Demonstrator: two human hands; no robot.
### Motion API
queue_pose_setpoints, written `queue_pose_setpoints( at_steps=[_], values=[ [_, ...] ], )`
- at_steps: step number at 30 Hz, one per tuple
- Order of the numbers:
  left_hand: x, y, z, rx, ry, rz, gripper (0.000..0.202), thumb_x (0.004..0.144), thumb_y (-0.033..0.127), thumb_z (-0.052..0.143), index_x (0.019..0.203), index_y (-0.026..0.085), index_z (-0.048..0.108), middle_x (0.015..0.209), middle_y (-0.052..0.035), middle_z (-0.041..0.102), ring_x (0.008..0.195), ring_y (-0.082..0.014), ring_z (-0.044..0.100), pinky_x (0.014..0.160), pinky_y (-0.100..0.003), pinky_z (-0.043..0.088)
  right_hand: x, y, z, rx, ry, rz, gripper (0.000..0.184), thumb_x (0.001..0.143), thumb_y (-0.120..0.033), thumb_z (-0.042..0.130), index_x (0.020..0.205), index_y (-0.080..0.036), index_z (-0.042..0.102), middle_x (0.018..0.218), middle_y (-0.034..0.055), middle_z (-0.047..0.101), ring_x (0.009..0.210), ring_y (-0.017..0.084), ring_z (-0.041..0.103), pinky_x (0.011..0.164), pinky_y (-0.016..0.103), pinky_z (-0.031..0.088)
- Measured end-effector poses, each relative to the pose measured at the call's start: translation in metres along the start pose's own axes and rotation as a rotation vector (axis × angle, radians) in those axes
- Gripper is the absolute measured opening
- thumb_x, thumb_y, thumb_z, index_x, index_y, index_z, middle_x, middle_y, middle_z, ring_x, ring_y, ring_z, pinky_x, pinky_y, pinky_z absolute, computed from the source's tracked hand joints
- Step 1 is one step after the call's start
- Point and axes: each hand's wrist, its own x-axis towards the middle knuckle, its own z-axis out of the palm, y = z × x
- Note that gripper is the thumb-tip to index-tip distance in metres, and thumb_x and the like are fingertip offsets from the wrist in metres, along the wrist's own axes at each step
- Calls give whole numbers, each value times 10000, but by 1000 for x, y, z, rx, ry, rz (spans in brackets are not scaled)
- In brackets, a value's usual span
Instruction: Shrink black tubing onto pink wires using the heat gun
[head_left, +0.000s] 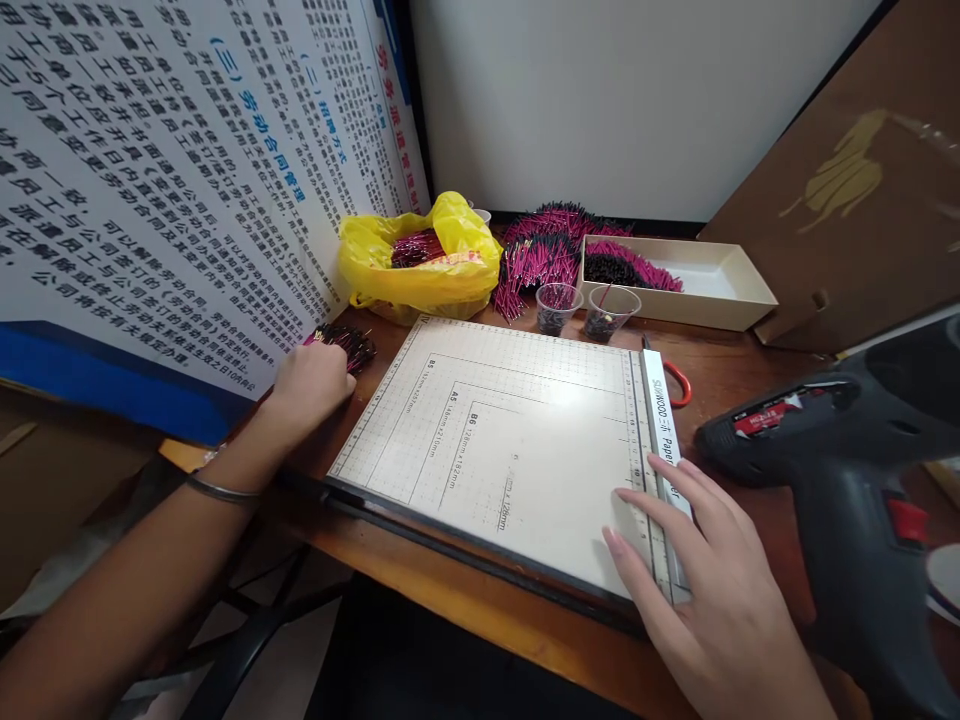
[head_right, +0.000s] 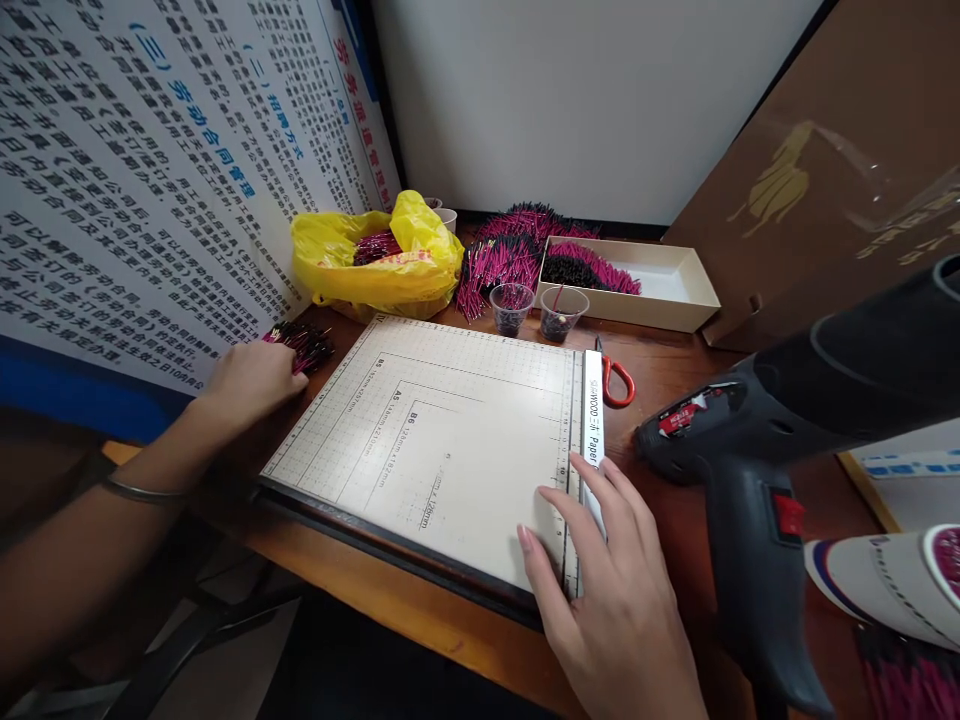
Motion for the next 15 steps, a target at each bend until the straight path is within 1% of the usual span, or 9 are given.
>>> queue_pose_setpoints(
  at_steps=[2, 4, 7, 10, 13, 15],
  values=[
    [1, -7, -3, -28, -6, 3, 330, 842, 263, 556, 997, 82, 784, 999, -238, 757, 987, -394, 706, 787, -378, 511, -1, 0, 0, 0, -2, 0, 276, 1016, -379, 473, 1158, -169, 581, 1349, 148, 544, 1339, 305, 473, 1060, 451, 433],
    [2, -13, -8, -59, -23, 13, 308, 859, 297, 556, 956, 137, 801, 964, -186, 773, 979, -362, 709, 777, -352, 508, -1, 0, 0, -4, -3, -7, 280, 1013, -383, 480, 1164, -170, 581, 1350, 148, 546, 1341, 311, 472, 1060, 456, 435],
    [1, -20, -15, -99, -50, 27, 309, 884, 326, 553, 967, 184, 815, 941, -130, 792, 958, -311, 712, 796, -333, 510, -2, 1, 0, -3, -4, -3, 277, 1011, -389, 480, 1161, -179, 581, 1352, 147, 550, 1336, 316, 481, 1047, 465, 448],
    [-1, -22, -17, -131, -51, 19, 341, 909, 333, 547, 1047, 169, 813, 985, -130, 797, 967, -302, 710, 838, -357, 513, -1, 1, 1, -2, -5, 2, 272, 1010, -385, 476, 1156, -180, 580, 1347, 149, 554, 1332, 317, 489, 1041, 472, 459],
    [-1, -23, -14, -167, -19, -2, 360, 907, 330, 551, 1068, 153, 819, 1050, -150, 792, 1031, -342, 700, 867, -370, 503, 0, 0, 0, -8, -11, -2, 272, 1010, -379, 478, 1154, -172, 581, 1344, 151, 552, 1334, 316, 485, 1046, 470, 458],
    [-1, -25, -12, -206, 14, -15, 369, 897, 330, 558, 1086, 151, 819, 1067, -146, 792, 1034, -352, 698, 857, -363, 500, 0, 0, 0, -14, -11, -4, 276, 1011, -377, 476, 1161, -170, 579, 1344, 152, 550, 1333, 315, 482, 1045, 468, 458]
  ],
)
